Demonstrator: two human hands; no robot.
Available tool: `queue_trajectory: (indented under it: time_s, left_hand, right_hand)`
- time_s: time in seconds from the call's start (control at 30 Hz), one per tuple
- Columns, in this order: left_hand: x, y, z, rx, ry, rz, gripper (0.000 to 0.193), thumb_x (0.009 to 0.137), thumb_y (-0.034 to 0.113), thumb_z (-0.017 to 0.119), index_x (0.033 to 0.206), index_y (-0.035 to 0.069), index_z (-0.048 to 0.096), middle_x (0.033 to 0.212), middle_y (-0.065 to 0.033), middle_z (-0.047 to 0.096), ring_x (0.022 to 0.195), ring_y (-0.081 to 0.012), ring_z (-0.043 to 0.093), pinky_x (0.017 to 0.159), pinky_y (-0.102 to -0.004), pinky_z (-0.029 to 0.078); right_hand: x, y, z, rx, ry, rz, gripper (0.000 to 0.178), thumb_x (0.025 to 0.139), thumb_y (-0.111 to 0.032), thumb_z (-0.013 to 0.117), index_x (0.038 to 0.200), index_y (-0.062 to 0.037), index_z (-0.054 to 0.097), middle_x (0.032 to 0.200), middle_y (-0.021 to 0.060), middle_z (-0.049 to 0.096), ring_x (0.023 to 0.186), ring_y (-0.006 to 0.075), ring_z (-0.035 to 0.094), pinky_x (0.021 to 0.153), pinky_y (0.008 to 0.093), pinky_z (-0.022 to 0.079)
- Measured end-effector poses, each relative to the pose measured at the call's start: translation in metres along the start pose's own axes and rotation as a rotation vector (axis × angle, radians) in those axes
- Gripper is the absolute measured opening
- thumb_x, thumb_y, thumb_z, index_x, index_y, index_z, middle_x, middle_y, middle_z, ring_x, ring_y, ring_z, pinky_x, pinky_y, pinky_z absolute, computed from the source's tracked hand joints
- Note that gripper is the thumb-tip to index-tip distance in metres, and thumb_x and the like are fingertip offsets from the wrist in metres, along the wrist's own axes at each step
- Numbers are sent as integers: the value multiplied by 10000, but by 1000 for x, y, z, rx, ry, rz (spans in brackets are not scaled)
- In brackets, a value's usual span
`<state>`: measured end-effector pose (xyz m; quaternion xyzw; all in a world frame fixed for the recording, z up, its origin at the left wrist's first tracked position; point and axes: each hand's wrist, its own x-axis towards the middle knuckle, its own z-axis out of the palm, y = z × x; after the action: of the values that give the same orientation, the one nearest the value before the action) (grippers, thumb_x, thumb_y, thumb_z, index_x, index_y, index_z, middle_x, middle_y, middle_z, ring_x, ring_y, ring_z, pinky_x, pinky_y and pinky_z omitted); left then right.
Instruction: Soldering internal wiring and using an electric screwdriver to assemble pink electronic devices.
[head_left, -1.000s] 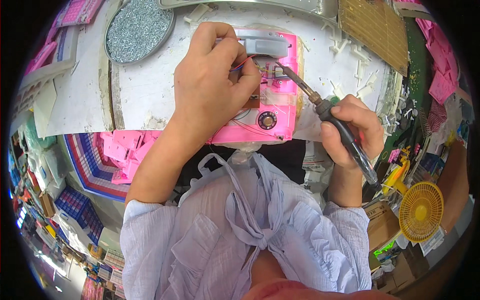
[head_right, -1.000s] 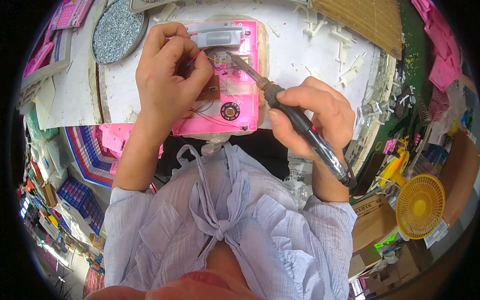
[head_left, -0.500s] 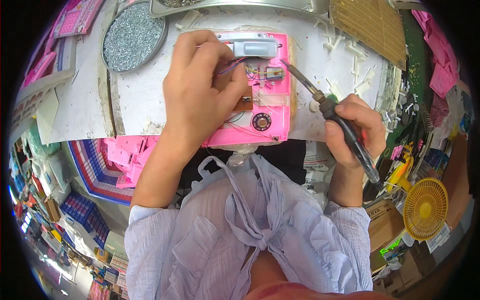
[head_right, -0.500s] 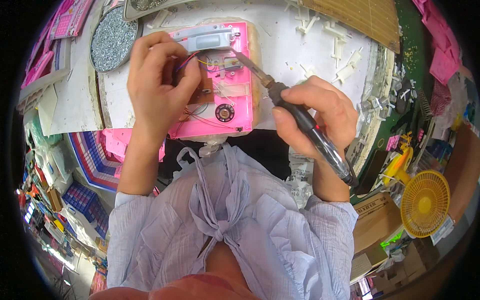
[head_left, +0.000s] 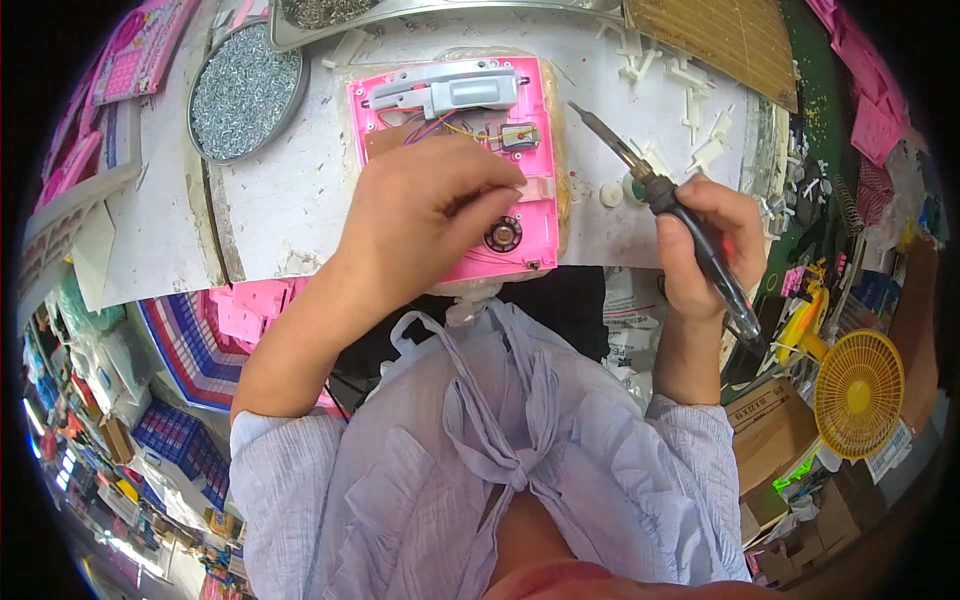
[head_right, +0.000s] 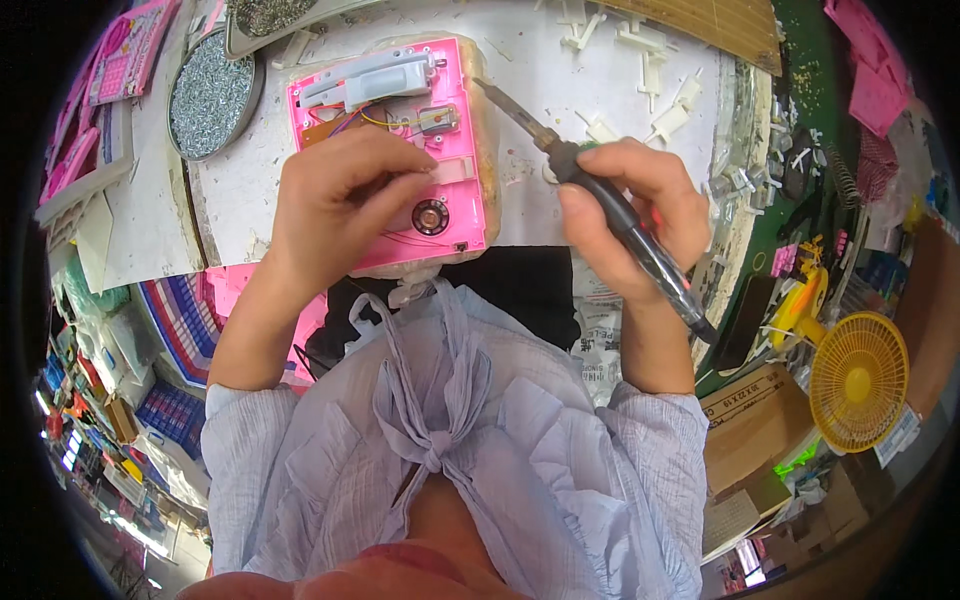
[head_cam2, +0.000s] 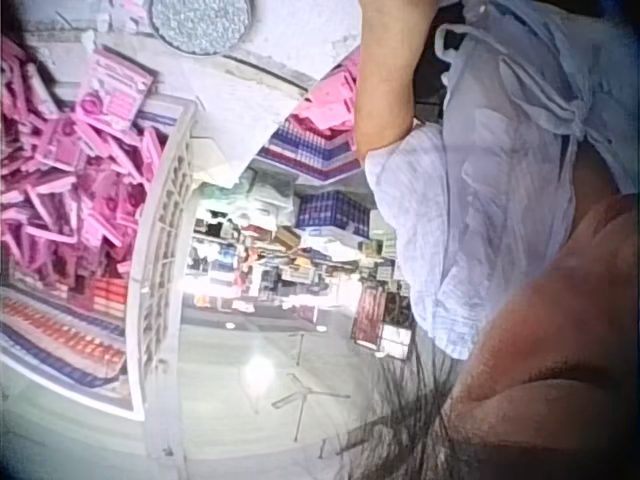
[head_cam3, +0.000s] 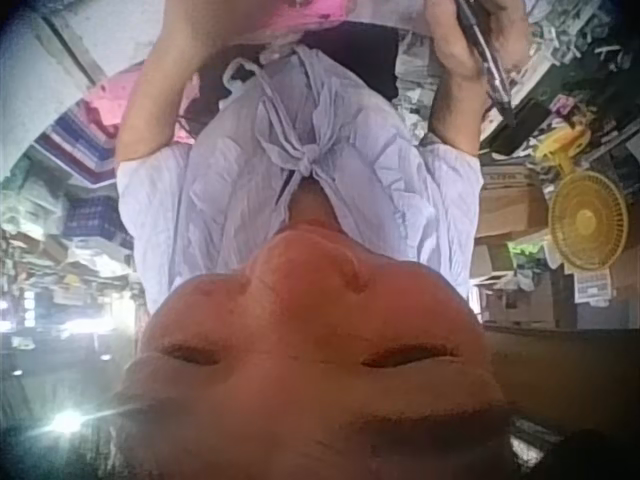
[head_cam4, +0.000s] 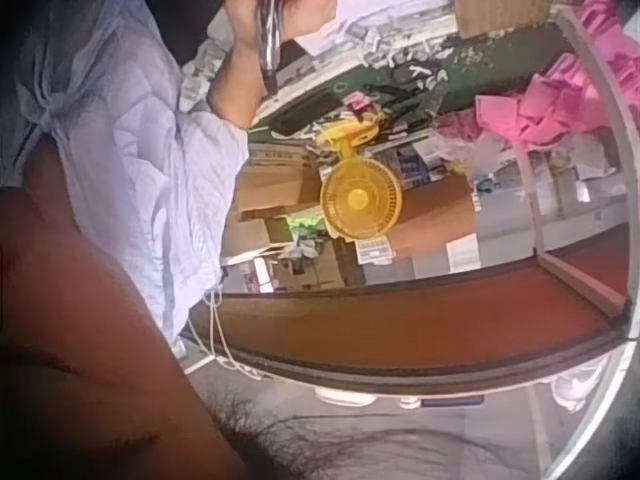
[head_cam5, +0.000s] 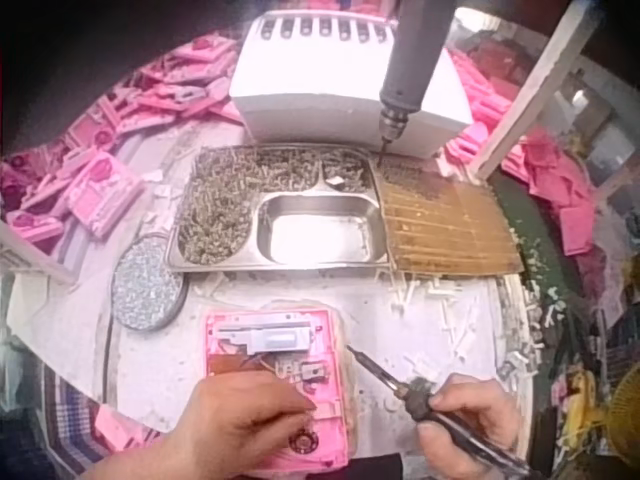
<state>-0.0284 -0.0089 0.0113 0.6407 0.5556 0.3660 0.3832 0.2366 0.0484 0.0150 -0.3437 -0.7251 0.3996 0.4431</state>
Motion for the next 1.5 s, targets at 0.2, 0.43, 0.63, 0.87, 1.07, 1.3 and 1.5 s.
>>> queue_trajectory:
  time_s: [0.2,0.43,0.63,0.87,1.07,1.3,1.5]
  left_hand:
    - [-2,-1,-2,-40,-9,-233,89,883,22,770,932,-17,707,798,-3,671,691,-41,583,604,-220,476]
    - [1,-1,-2,-21,26,-176,103,845,58,783,910,16,716,687,-42,652,580,-122,574,562,-281,465]
    - [-4,-1,-2,-20,6,-140,97,868,5,746,958,0,710,832,-45,679,705,-108,615,623,-261,489]
    - [-5,-8,-1,83,-1,80,144,839,-29,723,972,10,686,952,-106,656,833,-241,675,724,-326,539]
    - [-8,-5,1,256,-57,234,201,780,-44,750,947,26,663,1102,-102,596,884,-264,678,746,-346,544]
    - [-7,-7,5,329,-59,285,215,775,-29,757,950,32,648,1100,-101,602,884,-257,685,720,-352,551]
    - [-8,-8,3,336,-64,290,213,771,-23,758,943,37,648,1102,-98,609,865,-264,680,710,-347,550]
  right_hand:
    - [12,-3,43,77,-108,103,475,812,30,802,1249,-14,621,1037,102,711,894,176,703,776,293,557]
    - [23,6,73,-11,-259,70,547,869,144,692,1362,29,484,1115,141,656,1030,188,693,905,298,576]
    - [18,7,73,-71,-218,33,557,854,138,714,1353,22,497,1137,133,648,1008,165,691,873,278,575]
    - [9,-1,40,-48,-24,-101,436,815,35,790,1214,-7,618,943,101,660,792,169,635,704,288,515]
    - [-20,-17,-14,199,-169,120,247,817,-37,764,1017,21,633,735,61,594,596,96,493,533,247,349]
    - [-22,-15,0,36,-262,85,226,746,-54,792,936,-50,671,664,35,554,528,135,483,494,280,341]
    - [-18,-17,6,-12,-272,107,244,713,-61,804,921,-70,678,653,32,546,524,145,493,494,288,348]
